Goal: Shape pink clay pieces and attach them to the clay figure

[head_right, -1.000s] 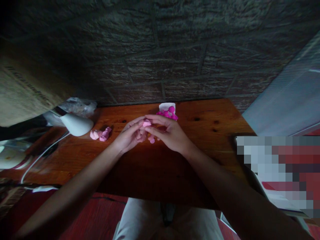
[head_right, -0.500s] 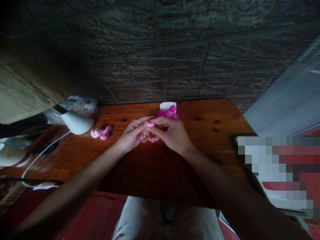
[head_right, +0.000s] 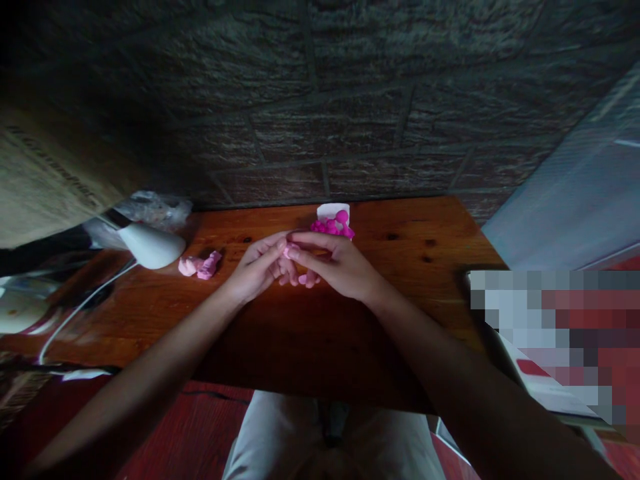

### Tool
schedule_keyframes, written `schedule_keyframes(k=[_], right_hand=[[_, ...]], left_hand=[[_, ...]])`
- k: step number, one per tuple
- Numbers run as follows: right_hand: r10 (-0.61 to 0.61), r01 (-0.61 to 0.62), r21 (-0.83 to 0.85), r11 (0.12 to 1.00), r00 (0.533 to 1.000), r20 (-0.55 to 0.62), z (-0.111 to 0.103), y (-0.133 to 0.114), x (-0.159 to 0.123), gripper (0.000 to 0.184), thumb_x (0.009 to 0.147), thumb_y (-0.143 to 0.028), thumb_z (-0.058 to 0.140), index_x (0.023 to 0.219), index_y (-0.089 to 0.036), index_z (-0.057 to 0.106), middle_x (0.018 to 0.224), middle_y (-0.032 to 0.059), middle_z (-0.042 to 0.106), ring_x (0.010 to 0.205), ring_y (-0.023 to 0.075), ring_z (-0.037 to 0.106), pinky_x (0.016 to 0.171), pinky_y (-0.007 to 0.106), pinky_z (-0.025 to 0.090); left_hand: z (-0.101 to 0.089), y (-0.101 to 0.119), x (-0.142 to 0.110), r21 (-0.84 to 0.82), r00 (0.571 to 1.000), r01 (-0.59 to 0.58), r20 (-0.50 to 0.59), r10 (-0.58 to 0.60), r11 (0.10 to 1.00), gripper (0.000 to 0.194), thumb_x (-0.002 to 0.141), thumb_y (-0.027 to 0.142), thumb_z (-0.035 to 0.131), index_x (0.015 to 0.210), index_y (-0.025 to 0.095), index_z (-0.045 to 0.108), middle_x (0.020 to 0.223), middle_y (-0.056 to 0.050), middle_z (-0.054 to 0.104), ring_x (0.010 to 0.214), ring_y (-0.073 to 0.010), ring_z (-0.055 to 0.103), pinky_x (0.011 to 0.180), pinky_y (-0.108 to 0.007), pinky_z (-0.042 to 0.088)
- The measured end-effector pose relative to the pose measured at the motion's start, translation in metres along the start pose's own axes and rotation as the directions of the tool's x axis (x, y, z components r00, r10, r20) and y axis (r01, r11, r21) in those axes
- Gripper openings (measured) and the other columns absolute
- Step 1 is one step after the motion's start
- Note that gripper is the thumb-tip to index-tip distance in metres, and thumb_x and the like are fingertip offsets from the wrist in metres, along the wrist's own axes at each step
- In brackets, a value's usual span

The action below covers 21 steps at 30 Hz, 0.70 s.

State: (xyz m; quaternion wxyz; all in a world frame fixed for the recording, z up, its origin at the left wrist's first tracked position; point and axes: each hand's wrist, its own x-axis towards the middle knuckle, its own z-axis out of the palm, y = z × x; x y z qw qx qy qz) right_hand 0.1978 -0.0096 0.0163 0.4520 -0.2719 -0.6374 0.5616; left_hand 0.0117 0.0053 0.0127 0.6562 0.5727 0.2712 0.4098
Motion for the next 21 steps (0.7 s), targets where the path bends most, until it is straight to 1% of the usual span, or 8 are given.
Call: schedule_keyframes(k=[5,10,13,15,17,19,21], right_hand=[[-0.034,0.034,-0.002,0.999,0.999,0.009,0.0016,0.0021,-0.001,0.04,0.088,-0.035,0.075,0.124,-0.019,0.072,0.085,0.0025,0.076,0.057,0.0096,0.063,0.04,0.018,0.044],[-0.045,0.043,-0.036,0.998,0.998,-0.042,0.0049,0.0021,-0.0028,0.038,0.089,-0.035,0.073,0.124,-0.019,0.072,0.101,0.0055,0.077,0.054,0.0074,0.059,0.037,0.017,0.041],[-0.031,0.031,-0.017,0.999,0.999,-0.018,0.0036,-0.001,-0.0017,0.037,0.088,-0.036,0.075,0.122,-0.02,0.073,0.1,0.0045,0.077,0.054,0.0073,0.06,0.039,0.017,0.044],[-0.017,0.016,0.017,1.0,0.999,0.038,0.0018,-0.0031,-0.001,0.038,0.087,-0.035,0.076,0.123,-0.02,0.072,0.091,0.0024,0.077,0.056,0.0084,0.063,0.045,0.018,0.05],[-0.008,0.004,0.05,0.999,0.997,0.081,0.0002,-0.004,-0.0008,0.041,0.088,-0.033,0.076,0.127,-0.02,0.07,0.083,0.0004,0.075,0.059,0.0096,0.065,0.052,0.02,0.055],[-0.003,-0.003,0.072,0.997,0.996,0.086,-0.0004,-0.0029,-0.0009,0.043,0.089,-0.032,0.075,0.129,-0.02,0.068,0.083,0.0002,0.075,0.06,0.0099,0.066,0.054,0.021,0.056],[-0.002,-0.004,0.079,0.997,0.998,0.065,0.0001,-0.0005,-0.0011,0.041,0.088,-0.033,0.076,0.127,-0.02,0.07,0.086,0.0006,0.075,0.06,0.0097,0.066,0.052,0.022,0.056]], left_hand=[[0.0005,-0.0012,-0.0015,0.03,1.0,-0.009,0.028,0.008,0.999,0.052,0.085,0.056,0.075,0.111,0.012,0.064,0.064,-0.002,0.073,0.054,-0.0142,0.071,0.043,-0.016,0.042],[-0.0015,-0.0048,-0.0011,0.041,0.999,0.039,0.031,-0.04,0.998,0.051,0.087,0.055,0.072,0.113,0.012,0.062,0.066,-0.002,0.074,0.056,-0.0154,0.073,0.042,-0.016,0.042],[-0.0013,-0.0059,-0.0009,-0.006,0.998,0.041,0.053,-0.041,0.999,0.051,0.088,0.054,0.072,0.115,0.012,0.061,0.063,-0.001,0.072,0.052,-0.0146,0.071,0.041,-0.016,0.043],[-0.0008,-0.0051,-0.0008,-0.051,0.997,0.037,0.064,-0.034,0.998,0.051,0.089,0.054,0.071,0.116,0.013,0.061,0.061,0.0,0.071,0.049,-0.0139,0.069,0.041,-0.016,0.043],[-0.0006,-0.0031,-0.0009,-0.086,0.998,0.035,0.052,-0.031,0.996,0.051,0.09,0.053,0.07,0.121,0.013,0.061,0.061,0.0,0.071,0.049,-0.0132,0.069,0.042,-0.017,0.044],[-0.0007,-0.001,-0.0013,-0.104,0.999,0.042,0.04,-0.038,0.994,0.052,0.09,0.051,0.071,0.125,0.013,0.061,0.063,0.0,0.072,0.049,-0.0119,0.068,0.042,-0.016,0.044],[-0.0008,0.0002,-0.0018,-0.108,0.998,0.053,0.049,-0.048,0.993,0.053,0.09,0.05,0.072,0.126,0.013,0.062,0.067,-0.001,0.073,0.048,-0.0101,0.067,0.041,-0.015,0.043]])
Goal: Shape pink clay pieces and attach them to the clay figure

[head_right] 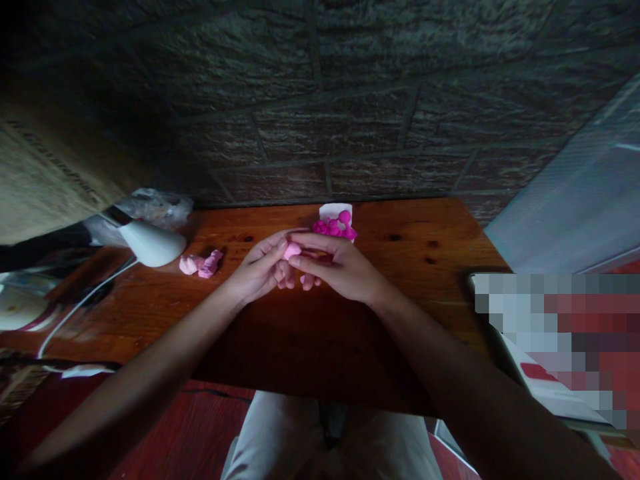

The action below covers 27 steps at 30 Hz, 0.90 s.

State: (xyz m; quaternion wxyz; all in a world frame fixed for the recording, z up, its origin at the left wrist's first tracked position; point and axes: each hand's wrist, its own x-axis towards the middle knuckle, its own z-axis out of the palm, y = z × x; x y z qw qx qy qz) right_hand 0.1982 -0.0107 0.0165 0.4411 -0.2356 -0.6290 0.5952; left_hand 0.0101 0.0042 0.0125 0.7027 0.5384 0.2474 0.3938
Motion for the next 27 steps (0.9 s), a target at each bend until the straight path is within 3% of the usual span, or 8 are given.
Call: schedule_keyframes(k=[4,7,13,15,20,27], right_hand=[[-0.034,0.034,-0.02,0.999,0.999,-0.038,0.004,0.003,0.0,0.034,0.086,-0.034,0.078,0.116,-0.02,0.074,0.079,-0.0013,0.074,0.054,0.0084,0.061,0.045,0.019,0.049],[-0.051,0.049,-0.049,0.998,0.997,-0.051,0.008,0.002,0.0,0.031,0.088,-0.035,0.075,0.116,-0.02,0.074,0.075,-0.0014,0.073,0.051,0.0082,0.059,0.041,0.018,0.044],[-0.025,0.022,-0.019,1.0,0.987,-0.161,0.009,0.005,0.002,0.041,0.085,-0.042,0.077,0.12,-0.02,0.072,0.076,-0.0009,0.072,0.05,0.0074,0.056,0.043,0.019,0.044],[-0.008,0.008,0.0,1.0,0.98,-0.199,0.007,0.006,0.003,0.04,0.084,-0.041,0.078,0.118,-0.02,0.073,0.076,-0.0014,0.071,0.049,0.0061,0.053,0.044,0.019,0.045],[-0.02,0.039,0.071,0.997,0.97,-0.242,0.004,0.005,0.002,0.033,0.087,-0.04,0.076,0.115,-0.023,0.075,0.076,-0.0035,0.067,0.05,0.0052,0.053,0.046,0.019,0.046],[-0.078,0.06,-0.111,0.992,0.983,-0.167,0.007,0.004,0.002,0.043,0.093,-0.052,0.067,0.124,-0.023,0.073,0.08,0.0006,0.072,0.059,0.01,0.063,0.049,0.021,0.047]], left_hand=[[0.001,-0.002,0.0,0.005,1.0,0.005,0.002,-0.005,1.0,0.058,0.088,0.048,0.074,0.134,0.015,0.058,0.086,-0.005,0.079,0.048,-0.0071,0.066,0.041,-0.014,0.044],[0.002,-0.006,0.001,-0.017,1.0,0.008,-0.015,-0.009,1.0,0.062,0.086,0.047,0.078,0.136,0.016,0.055,0.087,-0.004,0.079,0.047,-0.008,0.067,0.04,-0.014,0.045],[0.003,-0.008,0.005,-0.135,1.0,0.014,-0.001,-0.014,0.991,0.042,0.088,0.051,0.074,0.104,0.014,0.064,0.069,-0.001,0.074,0.051,-0.0127,0.07,0.042,-0.016,0.048],[0.003,-0.006,0.004,-0.172,1.0,0.027,-0.002,-0.028,0.985,0.037,0.09,0.046,0.073,0.104,0.014,0.066,0.069,-0.002,0.074,0.053,-0.0128,0.071,0.041,-0.015,0.047],[0.004,-0.002,0.003,-0.205,0.998,-0.01,-0.061,-0.003,0.979,0.038,0.085,0.024,0.079,0.121,0.017,0.068,0.098,-0.004,0.078,0.056,-0.0059,0.068,0.048,-0.014,0.051],[0.006,-0.005,0.002,-0.185,0.996,-0.035,-0.087,0.019,0.982,0.047,0.083,0.028,0.081,0.126,0.019,0.065,0.071,0.003,0.07,0.062,-0.0107,0.069,0.055,-0.018,0.054]])
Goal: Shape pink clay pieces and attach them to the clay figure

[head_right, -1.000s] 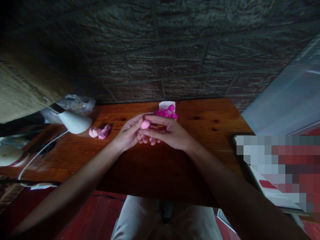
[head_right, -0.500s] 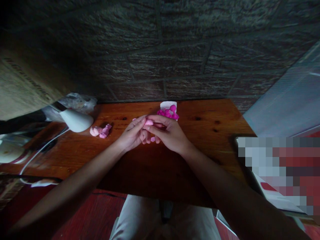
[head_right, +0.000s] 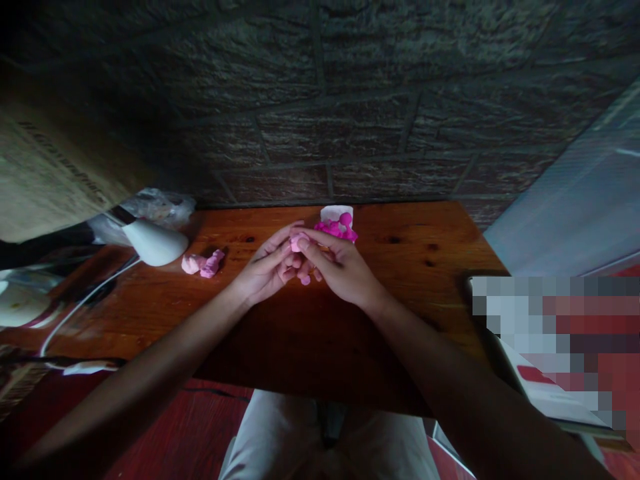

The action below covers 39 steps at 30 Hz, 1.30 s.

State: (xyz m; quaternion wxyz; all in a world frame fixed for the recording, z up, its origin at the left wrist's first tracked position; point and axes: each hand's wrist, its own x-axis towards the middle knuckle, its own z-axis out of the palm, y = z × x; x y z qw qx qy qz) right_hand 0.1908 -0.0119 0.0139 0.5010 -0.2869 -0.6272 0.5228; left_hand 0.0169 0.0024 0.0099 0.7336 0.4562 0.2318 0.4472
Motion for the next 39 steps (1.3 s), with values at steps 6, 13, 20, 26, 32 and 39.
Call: schedule_keyframes(k=[6,13,20,26,32,39], right_hand=[[-0.042,0.044,-0.04,0.998,0.998,0.055,0.001,0.002,-0.001,0.041,0.095,-0.049,0.065,0.126,-0.022,0.071,0.083,0.0014,0.074,0.061,0.01,0.065,0.051,0.021,0.048],[-0.055,0.052,-0.122,0.991,0.998,-0.018,0.003,0.003,-0.005,0.044,0.095,-0.045,0.066,0.134,-0.025,0.066,0.096,0.0033,0.076,0.067,0.0128,0.069,0.058,0.026,0.056],[-0.135,0.116,-0.214,0.97,0.988,-0.08,0.002,0.003,-0.007,0.04,0.082,-0.04,0.081,0.119,-0.026,0.073,0.105,0.0042,0.076,0.066,0.0133,0.068,0.061,0.029,0.059],[-0.238,0.21,-0.307,0.928,0.97,-0.057,0.001,0.001,-0.008,0.031,0.085,-0.037,0.079,0.114,-0.025,0.074,0.109,0.0049,0.074,0.077,0.0148,0.068,0.068,0.029,0.059],[-0.161,0.159,-0.259,0.953,0.987,0.016,0.001,0.002,-0.009,0.034,0.091,-0.038,0.072,0.122,-0.025,0.071,0.109,0.005,0.07,0.072,0.0133,0.069,0.067,0.029,0.06],[-0.177,0.184,-0.235,0.955,0.983,0.051,-0.002,0.006,-0.007,0.028,0.096,-0.035,0.066,0.121,-0.024,0.07,0.105,0.0042,0.069,0.068,0.0112,0.07,0.064,0.027,0.06]], left_hand=[[-0.003,-0.002,0.002,-0.01,0.999,-0.032,0.003,0.032,0.999,0.037,0.075,0.029,0.089,0.106,0.018,0.073,0.07,0.003,0.071,0.056,-0.0073,0.065,0.052,-0.015,0.051],[-0.007,-0.002,0.005,0.014,0.993,-0.104,-0.054,0.104,0.995,0.042,0.071,0.026,0.09,0.11,0.022,0.075,0.092,0.0,0.077,0.064,-0.0053,0.065,0.055,-0.014,0.051],[-0.006,-0.003,0.002,0.014,0.993,-0.088,-0.082,0.089,0.996,0.034,0.072,0.023,0.088,0.104,0.021,0.076,0.093,0.0,0.075,0.072,-0.0072,0.068,0.063,-0.015,0.054],[-0.006,-0.001,0.0,0.006,0.999,-0.048,-0.025,0.048,0.999,0.041,0.071,0.026,0.089,0.109,0.021,0.074,0.092,-0.002,0.075,0.07,-0.0109,0.069,0.065,-0.022,0.059],[-0.009,0.001,0.001,-0.022,0.999,-0.03,-0.021,0.029,0.999,0.042,0.069,0.018,0.089,0.108,0.021,0.074,0.098,-0.003,0.076,0.083,-0.0135,0.072,0.074,-0.023,0.06],[-0.009,0.002,0.001,-0.049,0.996,-0.074,0.038,0.076,0.996,0.033,0.071,0.022,0.09,0.102,0.022,0.079,0.094,-0.002,0.079,0.083,-0.0123,0.074,0.075,-0.02,0.061]])
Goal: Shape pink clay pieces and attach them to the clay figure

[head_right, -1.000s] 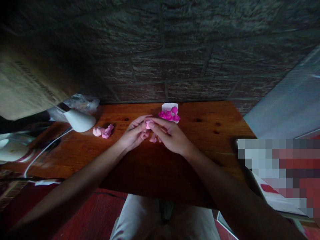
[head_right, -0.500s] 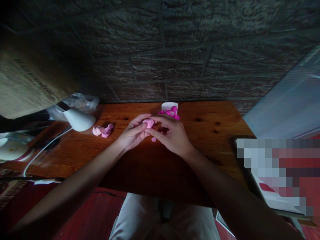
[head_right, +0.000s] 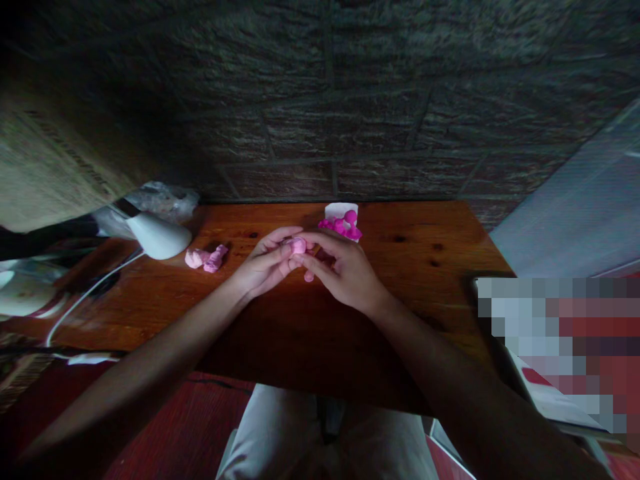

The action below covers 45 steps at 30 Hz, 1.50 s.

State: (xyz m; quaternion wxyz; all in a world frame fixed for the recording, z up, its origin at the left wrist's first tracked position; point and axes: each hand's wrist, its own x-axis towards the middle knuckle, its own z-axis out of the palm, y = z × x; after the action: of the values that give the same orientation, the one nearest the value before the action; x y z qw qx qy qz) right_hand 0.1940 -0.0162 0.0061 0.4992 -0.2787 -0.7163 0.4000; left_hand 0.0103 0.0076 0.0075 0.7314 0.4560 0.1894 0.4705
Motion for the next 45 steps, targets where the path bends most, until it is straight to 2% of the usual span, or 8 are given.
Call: schedule_keyframes(k=[7,13,21,27,31,39,41,45], right_hand=[[0.001,-0.001,-0.011,1.0,1.0,-0.015,0.001,0.0,0.0,0.034,0.091,-0.034,0.073,0.124,-0.026,0.07,0.112,0.0052,0.071,0.07,0.012,0.07,0.063,0.028,0.062],[-0.073,0.071,-0.139,0.988,0.997,-0.011,-0.003,-0.006,0.001,0.021,0.094,-0.027,0.068,0.114,-0.022,0.074,0.108,0.0062,0.072,0.077,0.014,0.071,0.063,0.026,0.061],[-0.094,0.094,-0.216,0.972,0.996,0.013,0.0,-0.009,0.0,0.021,0.097,-0.026,0.064,0.115,-0.02,0.072,0.103,0.0056,0.075,0.062,0.0109,0.068,0.061,0.025,0.056],[-0.157,0.149,-0.325,0.934,0.988,0.004,0.001,-0.005,0.001,0.024,0.09,-0.024,0.074,0.113,-0.02,0.073,0.112,0.0071,0.076,0.08,0.0156,0.072,0.068,0.027,0.057],[-0.223,0.203,-0.404,0.892,0.975,-0.001,-0.001,-0.006,0.001,0.018,0.096,-0.021,0.065,0.111,-0.02,0.073,0.112,0.0074,0.077,0.092,0.0175,0.073,0.079,0.029,0.058],[-0.267,0.242,-0.387,0.89,0.964,-0.01,-0.001,-0.004,-0.001,0.024,0.098,-0.021,0.063,0.12,-0.02,0.072,0.122,0.0099,0.074,0.109,0.0195,0.072,0.092,0.031,0.058],[-0.266,0.241,-0.382,0.892,0.964,-0.012,0.0,-0.004,-0.001,0.025,0.096,-0.02,0.066,0.12,-0.02,0.072,0.12,0.0095,0.075,0.105,0.0196,0.073,0.089,0.031,0.058],[-0.208,0.199,-0.334,0.921,0.978,0.009,0.001,-0.004,-0.003,0.016,0.097,-0.022,0.064,0.11,-0.02,0.075,0.099,0.004,0.077,0.072,0.0131,0.072,0.07,0.026,0.058]], left_hand=[[0.0,-0.002,0.003,0.057,0.999,-0.031,-0.009,0.031,0.998,0.035,0.071,0.012,0.088,0.104,0.022,0.079,0.092,-0.001,0.079,0.083,-0.0105,0.074,0.076,-0.017,0.059],[-0.001,-0.001,0.002,-0.004,1.0,0.03,0.003,-0.03,1.0,0.034,0.078,0.027,0.087,0.11,0.02,0.078,0.1,-0.005,0.079,0.088,-0.0137,0.075,0.08,-0.021,0.06],[-0.002,-0.005,0.003,0.009,0.999,-0.027,-0.039,0.028,1.0,0.028,0.071,0.024,0.091,0.096,0.018,0.079,0.086,-0.001,0.077,0.076,-0.0102,0.071,0.073,-0.02,0.059],[0.0,-0.008,0.004,0.038,0.998,-0.009,-0.057,0.011,0.999,0.035,0.072,0.025,0.09,0.104,0.019,0.075,0.091,-0.002,0.075,0.075,-0.0112,0.071,0.07,-0.022,0.059],[0.003,-0.006,0.002,0.03,1.0,0.006,-0.026,-0.005,1.0,0.034,0.078,0.033,0.086,0.106,0.018,0.074,0.093,-0.003,0.076,0.076,-0.0128,0.072,0.069,-0.023,0.06],[0.003,-0.003,0.002,0.026,0.999,0.026,0.041,-0.027,0.999,0.037,0.08,0.027,0.084,0.114,0.018,0.075,0.096,-0.005,0.077,0.08,-0.0137,0.072,0.071,-0.023,0.059],[0.002,-0.004,0.002,0.02,1.0,0.01,0.027,-0.01,1.0,0.036,0.078,0.027,0.086,0.111,0.018,0.076,0.096,-0.004,0.077,0.082,-0.0137,0.072,0.072,-0.023,0.06],[-0.001,-0.008,0.003,0.017,1.0,0.003,0.03,-0.004,1.0,0.034,0.075,0.026,0.089,0.105,0.018,0.077,0.091,-0.003,0.077,0.078,-0.0127,0.071,0.068,-0.021,0.058]])
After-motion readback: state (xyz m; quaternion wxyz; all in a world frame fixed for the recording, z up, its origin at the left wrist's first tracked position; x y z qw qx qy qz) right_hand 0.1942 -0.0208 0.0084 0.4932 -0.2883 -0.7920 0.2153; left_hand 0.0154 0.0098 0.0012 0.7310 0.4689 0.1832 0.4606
